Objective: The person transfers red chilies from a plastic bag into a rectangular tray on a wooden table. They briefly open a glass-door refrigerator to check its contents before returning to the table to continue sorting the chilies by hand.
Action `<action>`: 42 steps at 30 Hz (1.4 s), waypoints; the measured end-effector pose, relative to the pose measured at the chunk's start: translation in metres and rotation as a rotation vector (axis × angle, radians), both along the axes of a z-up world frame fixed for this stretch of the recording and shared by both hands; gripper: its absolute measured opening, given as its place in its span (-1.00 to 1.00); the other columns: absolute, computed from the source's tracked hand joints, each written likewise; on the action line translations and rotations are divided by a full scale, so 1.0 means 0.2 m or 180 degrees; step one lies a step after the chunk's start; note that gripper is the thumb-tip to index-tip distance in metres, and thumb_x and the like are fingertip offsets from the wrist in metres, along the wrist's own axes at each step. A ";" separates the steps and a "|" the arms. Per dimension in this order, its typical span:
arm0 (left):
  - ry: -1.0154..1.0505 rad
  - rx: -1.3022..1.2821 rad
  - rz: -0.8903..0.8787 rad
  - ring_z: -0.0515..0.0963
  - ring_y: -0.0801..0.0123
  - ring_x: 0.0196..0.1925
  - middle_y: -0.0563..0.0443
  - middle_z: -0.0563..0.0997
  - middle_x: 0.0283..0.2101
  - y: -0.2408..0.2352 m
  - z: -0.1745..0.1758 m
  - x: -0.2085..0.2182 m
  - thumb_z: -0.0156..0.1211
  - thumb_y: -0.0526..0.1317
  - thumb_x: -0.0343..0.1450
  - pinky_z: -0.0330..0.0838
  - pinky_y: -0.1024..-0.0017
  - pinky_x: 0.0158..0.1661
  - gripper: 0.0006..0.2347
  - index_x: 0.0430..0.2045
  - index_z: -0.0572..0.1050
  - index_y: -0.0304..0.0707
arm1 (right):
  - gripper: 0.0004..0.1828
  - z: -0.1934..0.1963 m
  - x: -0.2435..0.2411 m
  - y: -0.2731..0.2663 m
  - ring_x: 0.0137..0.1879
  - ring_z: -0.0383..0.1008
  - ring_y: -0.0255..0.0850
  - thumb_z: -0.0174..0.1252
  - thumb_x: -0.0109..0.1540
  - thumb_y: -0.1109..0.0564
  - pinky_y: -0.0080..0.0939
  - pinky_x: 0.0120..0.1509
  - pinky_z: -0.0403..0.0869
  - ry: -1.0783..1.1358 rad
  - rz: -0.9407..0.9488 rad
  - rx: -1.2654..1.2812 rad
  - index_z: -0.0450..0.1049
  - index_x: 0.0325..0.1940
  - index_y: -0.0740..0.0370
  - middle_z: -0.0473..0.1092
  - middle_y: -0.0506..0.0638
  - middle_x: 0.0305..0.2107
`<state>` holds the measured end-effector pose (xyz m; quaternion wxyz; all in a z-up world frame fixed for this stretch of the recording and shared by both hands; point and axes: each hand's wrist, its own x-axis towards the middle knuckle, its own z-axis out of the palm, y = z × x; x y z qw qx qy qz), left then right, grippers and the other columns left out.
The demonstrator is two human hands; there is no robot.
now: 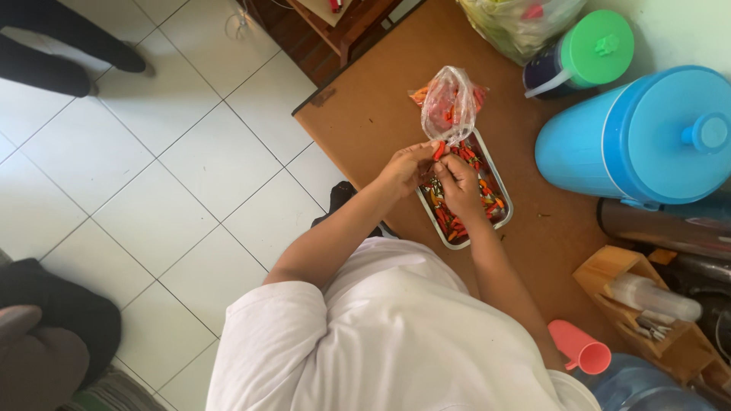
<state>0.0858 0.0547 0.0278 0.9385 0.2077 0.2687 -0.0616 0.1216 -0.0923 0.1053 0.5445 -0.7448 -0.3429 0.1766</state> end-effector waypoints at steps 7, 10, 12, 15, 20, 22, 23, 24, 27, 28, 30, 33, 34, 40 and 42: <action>-0.0746 0.1274 0.1030 0.62 0.52 -0.15 0.05 0.68 -0.17 0.26 0.09 0.18 0.28 -0.28 0.44 0.53 0.50 -0.06 -0.84 -0.13 0.58 -0.28 | -0.79 -0.15 0.15 -0.07 -0.46 0.27 -0.37 -0.04 0.39 0.10 -0.35 -0.42 0.27 0.1782 -0.0529 0.1068 0.41 -0.25 0.23 0.38 -0.09 -0.46; -0.0849 0.2042 0.1132 0.59 0.51 -0.16 0.03 0.67 -0.18 0.31 0.18 0.25 0.29 -0.30 0.46 0.49 0.51 -0.05 -0.86 -0.14 0.58 -0.30 | -0.79 -0.19 0.25 -0.09 -0.46 0.37 -0.30 -0.09 0.28 0.13 -0.33 -0.46 0.32 0.2248 -0.1009 0.1138 0.44 -0.18 0.25 0.43 -0.04 -0.45; -0.0709 0.2430 0.0966 0.58 0.45 -0.17 0.03 0.67 -0.23 0.30 0.24 0.27 0.31 -0.29 0.46 0.47 0.45 -0.05 -0.87 -0.16 0.61 -0.27 | -0.81 -0.19 0.30 -0.09 -0.43 0.36 -0.30 0.00 0.28 0.11 -0.30 -0.43 0.34 0.2226 -0.1193 0.1020 0.43 -0.11 0.25 0.39 -0.05 -0.45; -0.0758 0.4376 0.0931 0.50 0.32 0.00 0.09 0.73 -0.16 0.26 0.33 0.26 0.35 -0.28 0.39 0.32 0.32 0.10 -0.89 -0.25 0.65 -0.17 | -0.67 -0.16 0.35 -0.02 -0.31 0.45 -0.20 0.19 0.33 0.01 -0.23 -0.30 0.41 0.0665 -0.1523 -0.0104 0.40 -0.02 0.33 0.46 0.03 -0.35; -0.0478 0.5410 0.0239 0.43 0.25 -0.08 0.27 0.71 -0.27 0.21 0.35 0.28 0.39 -0.22 0.31 0.21 0.26 0.02 -0.86 -0.30 0.69 0.04 | -0.52 -0.14 0.41 0.12 -0.25 0.55 0.08 0.28 0.28 -0.15 -0.06 -0.17 0.47 -0.1919 -0.1678 -0.1456 0.44 -0.14 0.38 0.49 0.24 -0.35; -0.0672 0.5770 0.0202 0.42 0.26 -0.08 0.34 0.71 -0.22 0.22 0.33 0.32 0.36 -0.22 0.33 0.22 0.26 0.01 -0.86 -0.28 0.69 0.07 | -0.60 -0.16 0.44 0.14 -0.36 0.54 0.05 0.20 0.37 -0.07 -0.03 -0.21 0.42 -0.0373 -0.1836 -0.1835 0.48 -0.26 0.37 0.48 0.23 -0.48; -0.0827 0.5960 0.0293 0.43 0.28 -0.07 0.36 0.71 -0.18 0.22 0.31 0.35 0.35 -0.22 0.34 0.23 0.25 0.02 -0.86 -0.28 0.69 0.08 | -0.62 -0.17 0.46 0.14 -0.36 0.53 0.07 0.19 0.37 -0.04 -0.01 -0.21 0.41 -0.0431 -0.1907 -0.1702 0.47 -0.27 0.38 0.47 0.24 -0.49; -0.0990 0.6134 0.0369 0.43 0.29 -0.06 0.38 0.70 -0.13 0.21 0.29 0.37 0.34 -0.22 0.35 0.23 0.23 0.03 -0.87 -0.28 0.69 0.09 | -0.64 -0.18 0.46 0.12 -0.37 0.51 0.08 0.19 0.37 -0.01 0.01 -0.22 0.39 -0.0481 -0.1988 -0.1584 0.46 -0.28 0.38 0.46 0.25 -0.50; -0.1313 0.6645 0.0324 0.45 0.25 0.02 0.38 0.67 -0.01 0.19 0.24 0.44 0.32 -0.24 0.35 0.24 0.22 0.05 -0.87 -0.28 0.67 0.08 | -0.68 -0.24 0.46 0.04 -0.38 0.48 0.02 0.19 0.37 0.04 0.01 -0.23 0.39 -0.0612 -0.2038 -0.1220 0.46 -0.29 0.39 0.45 0.24 -0.49; -0.1460 0.6661 0.0292 0.45 0.20 0.00 0.30 0.65 0.01 0.19 0.22 0.45 0.31 -0.26 0.31 0.25 0.18 0.02 -0.83 -0.25 0.67 0.02 | -0.69 -0.25 0.47 0.02 -0.38 0.48 -0.01 0.19 0.37 0.05 -0.01 -0.24 0.39 -0.0660 -0.2016 -0.1102 0.47 -0.29 0.39 0.45 0.23 -0.49; -0.1747 0.6689 0.0236 0.44 0.11 -0.04 0.15 0.61 0.04 0.19 0.19 0.47 0.31 -0.30 0.24 0.26 0.10 -0.04 -0.73 -0.19 0.67 -0.10 | -0.70 -0.27 0.48 -0.02 -0.39 0.44 -0.13 0.18 0.37 0.05 -0.04 -0.25 0.38 -0.0439 -0.2021 -0.1018 0.48 -0.28 0.38 0.44 0.17 -0.52; -0.2126 0.6505 -0.0007 0.42 0.05 0.01 0.10 0.54 0.17 0.20 0.16 0.47 0.22 -0.44 0.23 0.39 0.24 0.07 -0.61 -0.04 0.64 -0.17 | -0.71 -0.25 0.49 -0.07 -0.42 0.35 -0.28 0.17 0.37 0.04 -0.14 -0.29 0.35 -0.0182 -0.2126 -0.0952 0.50 -0.28 0.35 0.41 0.04 -0.56; -0.2122 0.6427 0.0044 0.43 0.06 0.03 0.09 0.54 0.17 0.21 0.16 0.46 0.22 -0.45 0.26 0.41 0.25 0.10 -0.63 -0.05 0.63 -0.19 | -0.71 -0.24 0.49 -0.08 -0.43 0.31 -0.33 0.17 0.38 0.04 -0.18 -0.30 0.33 -0.0112 -0.2171 -0.0933 0.50 -0.27 0.33 0.40 0.00 -0.57; -0.2051 0.6054 0.0154 0.44 0.07 0.02 0.03 0.57 0.17 0.26 0.26 0.34 0.21 -0.50 0.26 0.44 0.26 0.09 -0.67 -0.12 0.62 -0.23 | -0.79 -0.29 0.42 -0.21 -0.50 0.28 -0.48 0.15 0.38 0.00 -0.41 -0.45 0.30 0.0872 -0.2393 0.0106 0.49 -0.14 0.20 0.40 -0.29 -0.41; -0.2109 0.5956 0.0237 0.45 0.09 0.01 0.04 0.58 0.15 0.27 0.32 0.29 0.24 -0.48 0.24 0.43 0.23 0.08 -0.69 -0.17 0.62 -0.22 | -0.81 -0.38 0.38 -0.18 -0.51 0.24 -0.44 0.16 0.37 0.05 -0.36 -0.46 0.25 0.0749 -0.2533 0.0098 0.51 -0.13 0.23 0.38 -0.18 -0.45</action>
